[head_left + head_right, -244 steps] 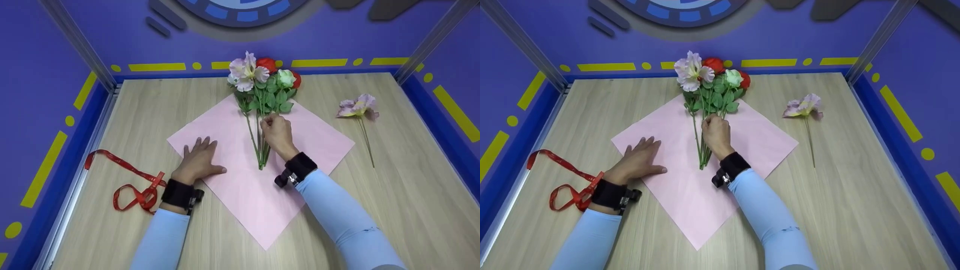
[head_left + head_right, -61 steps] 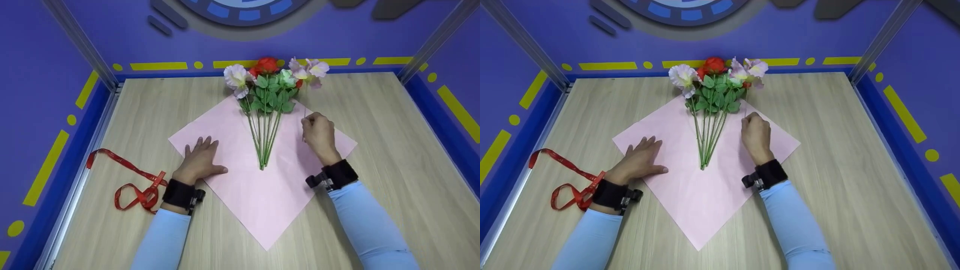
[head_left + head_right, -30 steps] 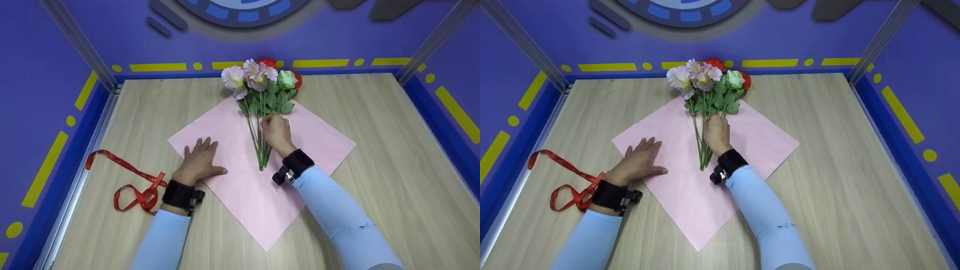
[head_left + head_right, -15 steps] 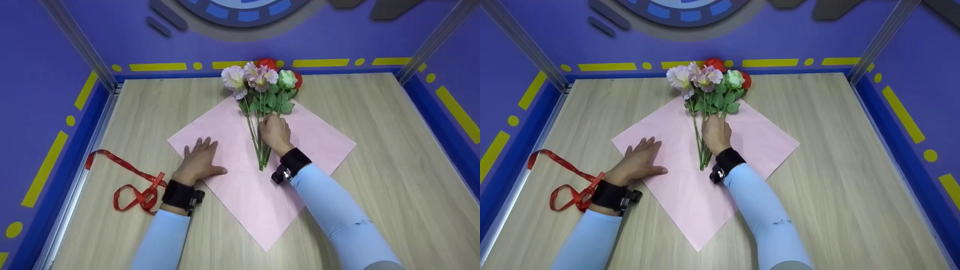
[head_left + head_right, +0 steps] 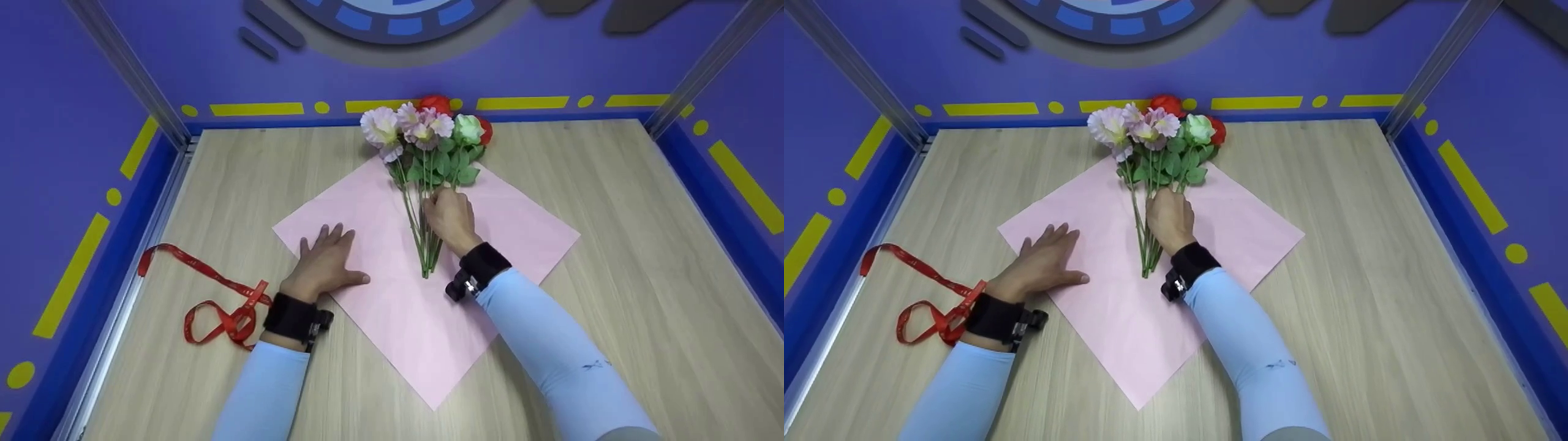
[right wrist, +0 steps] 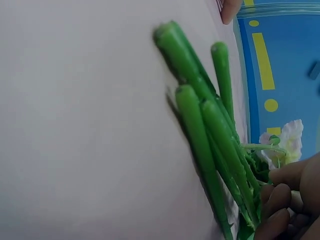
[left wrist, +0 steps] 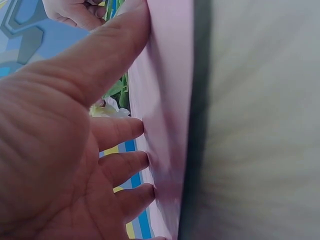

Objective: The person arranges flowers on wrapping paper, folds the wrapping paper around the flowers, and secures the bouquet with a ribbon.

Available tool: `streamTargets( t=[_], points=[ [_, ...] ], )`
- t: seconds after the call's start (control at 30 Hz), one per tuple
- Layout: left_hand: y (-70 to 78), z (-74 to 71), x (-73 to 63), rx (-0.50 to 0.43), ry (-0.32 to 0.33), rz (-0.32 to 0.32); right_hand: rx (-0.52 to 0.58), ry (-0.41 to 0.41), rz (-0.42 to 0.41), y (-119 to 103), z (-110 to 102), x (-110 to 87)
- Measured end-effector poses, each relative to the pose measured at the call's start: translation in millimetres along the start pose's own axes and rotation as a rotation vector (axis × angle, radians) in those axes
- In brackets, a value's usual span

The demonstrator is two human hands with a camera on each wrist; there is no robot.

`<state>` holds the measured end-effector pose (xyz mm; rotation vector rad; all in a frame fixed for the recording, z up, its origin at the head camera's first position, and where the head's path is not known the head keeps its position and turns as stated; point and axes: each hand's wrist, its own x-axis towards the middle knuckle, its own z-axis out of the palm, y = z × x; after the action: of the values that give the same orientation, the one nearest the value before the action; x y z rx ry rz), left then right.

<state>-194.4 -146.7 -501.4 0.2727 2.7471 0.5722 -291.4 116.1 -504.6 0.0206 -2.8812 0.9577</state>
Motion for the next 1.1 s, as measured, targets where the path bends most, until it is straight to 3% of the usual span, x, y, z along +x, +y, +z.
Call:
streamTargets(
  t=[0.37, 0.73, 0.93, 1.1],
  points=[
    [0.3, 0.5, 0.6, -0.002, 0.0, 0.001, 0.02, -0.005, -0.065, 10, -10, -10.4],
    [1.7, 1.1, -2.4, 0.006, 0.033, 0.019, 0.014, -0.049, -0.134, 37, -28, -34.3],
    [5.2, 0.4, -10.7, 0.043, 0.085, 0.098, 0.014, -0.092, -0.136, 58, -43, -48.7],
    [8.0, -0.2, -25.1, 0.063, 0.121, 0.189, -0.003, -0.14, -0.111, 77, -56, -60.0]
  ],
)
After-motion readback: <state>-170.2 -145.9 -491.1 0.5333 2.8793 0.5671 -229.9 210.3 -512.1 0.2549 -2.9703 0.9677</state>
